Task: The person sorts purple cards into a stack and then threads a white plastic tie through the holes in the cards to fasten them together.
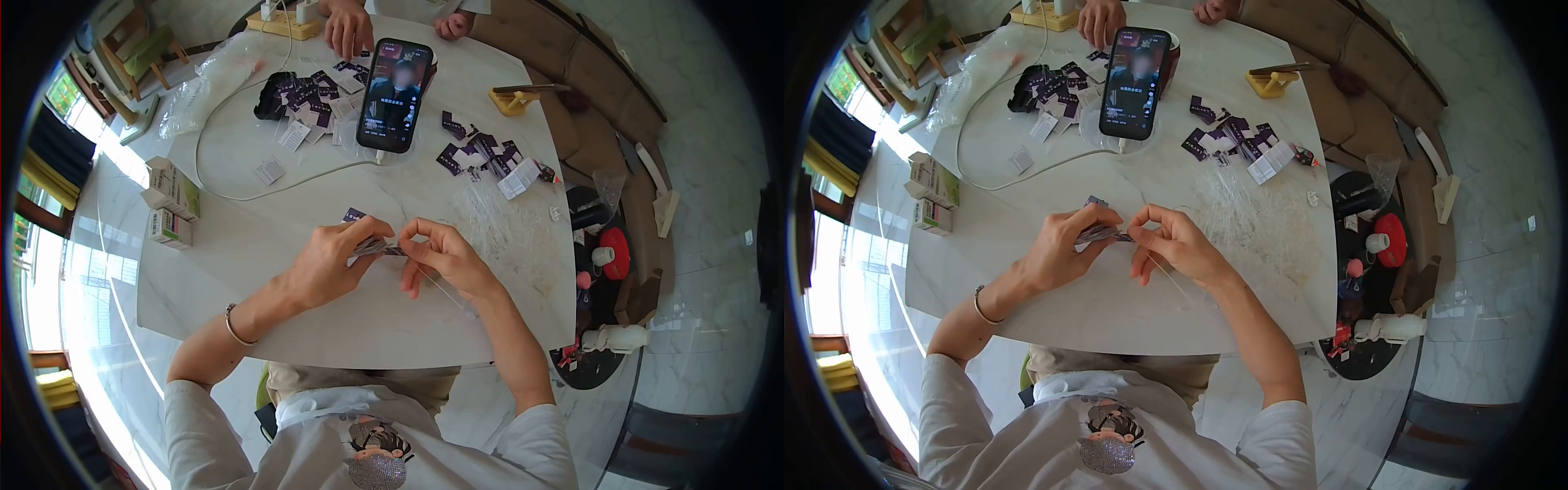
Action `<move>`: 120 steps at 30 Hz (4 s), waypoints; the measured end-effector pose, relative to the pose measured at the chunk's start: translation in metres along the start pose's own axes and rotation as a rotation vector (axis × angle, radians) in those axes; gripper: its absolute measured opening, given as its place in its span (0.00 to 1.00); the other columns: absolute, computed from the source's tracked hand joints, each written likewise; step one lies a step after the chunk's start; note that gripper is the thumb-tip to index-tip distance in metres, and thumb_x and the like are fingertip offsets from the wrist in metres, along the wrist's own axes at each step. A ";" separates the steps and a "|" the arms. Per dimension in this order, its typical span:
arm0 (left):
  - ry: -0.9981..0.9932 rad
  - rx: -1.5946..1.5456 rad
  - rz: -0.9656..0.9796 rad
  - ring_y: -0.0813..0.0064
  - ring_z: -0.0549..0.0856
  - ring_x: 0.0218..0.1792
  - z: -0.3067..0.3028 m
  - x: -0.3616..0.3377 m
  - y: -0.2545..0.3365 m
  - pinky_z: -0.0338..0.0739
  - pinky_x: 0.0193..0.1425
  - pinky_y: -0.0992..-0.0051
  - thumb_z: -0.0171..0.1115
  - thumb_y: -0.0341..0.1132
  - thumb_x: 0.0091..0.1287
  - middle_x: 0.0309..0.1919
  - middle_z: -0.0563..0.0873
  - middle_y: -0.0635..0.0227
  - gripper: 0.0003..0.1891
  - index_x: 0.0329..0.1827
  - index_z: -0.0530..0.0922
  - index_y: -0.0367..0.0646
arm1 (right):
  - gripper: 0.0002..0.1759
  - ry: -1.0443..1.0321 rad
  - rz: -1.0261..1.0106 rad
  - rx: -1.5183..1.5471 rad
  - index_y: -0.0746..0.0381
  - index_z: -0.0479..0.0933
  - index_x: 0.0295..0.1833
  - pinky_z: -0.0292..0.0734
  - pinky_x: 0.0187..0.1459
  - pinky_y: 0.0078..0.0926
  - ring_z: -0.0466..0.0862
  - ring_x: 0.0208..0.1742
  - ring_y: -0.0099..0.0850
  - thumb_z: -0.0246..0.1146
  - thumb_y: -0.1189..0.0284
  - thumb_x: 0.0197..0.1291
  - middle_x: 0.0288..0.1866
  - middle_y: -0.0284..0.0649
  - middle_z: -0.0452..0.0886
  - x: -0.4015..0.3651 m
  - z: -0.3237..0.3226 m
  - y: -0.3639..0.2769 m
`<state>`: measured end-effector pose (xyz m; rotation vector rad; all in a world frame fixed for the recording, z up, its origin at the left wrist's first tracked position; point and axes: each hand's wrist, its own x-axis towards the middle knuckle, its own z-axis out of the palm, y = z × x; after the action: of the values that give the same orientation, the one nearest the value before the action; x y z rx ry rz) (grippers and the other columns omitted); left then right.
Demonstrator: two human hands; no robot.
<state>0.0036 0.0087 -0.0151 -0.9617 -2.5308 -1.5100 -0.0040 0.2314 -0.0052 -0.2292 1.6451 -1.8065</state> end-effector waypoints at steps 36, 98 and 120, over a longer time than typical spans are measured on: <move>0.235 0.242 -0.254 0.52 0.84 0.29 -0.016 0.008 -0.020 0.76 0.38 0.60 0.66 0.28 0.63 0.32 0.85 0.46 0.12 0.49 0.79 0.35 | 0.06 1.077 -0.025 -1.383 0.56 0.84 0.41 0.79 0.34 0.37 0.86 0.37 0.37 0.69 0.69 0.58 0.38 0.34 0.82 -0.002 -0.046 0.010; 0.056 -0.269 -0.270 0.85 0.77 0.21 0.001 0.006 -0.001 0.71 0.23 0.81 0.61 0.31 0.70 0.28 0.84 0.68 0.08 0.37 0.84 0.35 | 0.08 0.527 -0.867 -1.164 0.58 0.79 0.36 0.75 0.26 0.27 0.82 0.25 0.31 0.70 0.79 0.53 0.27 0.33 0.80 0.005 0.004 0.008; 0.093 -0.831 -0.595 0.80 0.82 0.29 -0.016 0.011 -0.008 0.74 0.28 0.80 0.56 0.35 0.75 0.40 0.83 0.63 0.15 0.57 0.76 0.33 | 0.09 0.388 -0.574 0.281 0.58 0.73 0.34 0.81 0.35 0.25 0.83 0.27 0.26 0.65 0.73 0.66 0.34 0.43 0.85 -0.002 -0.033 -0.001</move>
<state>-0.0139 -0.0013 -0.0094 -0.0896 -2.2004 -2.7966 -0.0207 0.2598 -0.0095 -0.2535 1.6580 -2.6283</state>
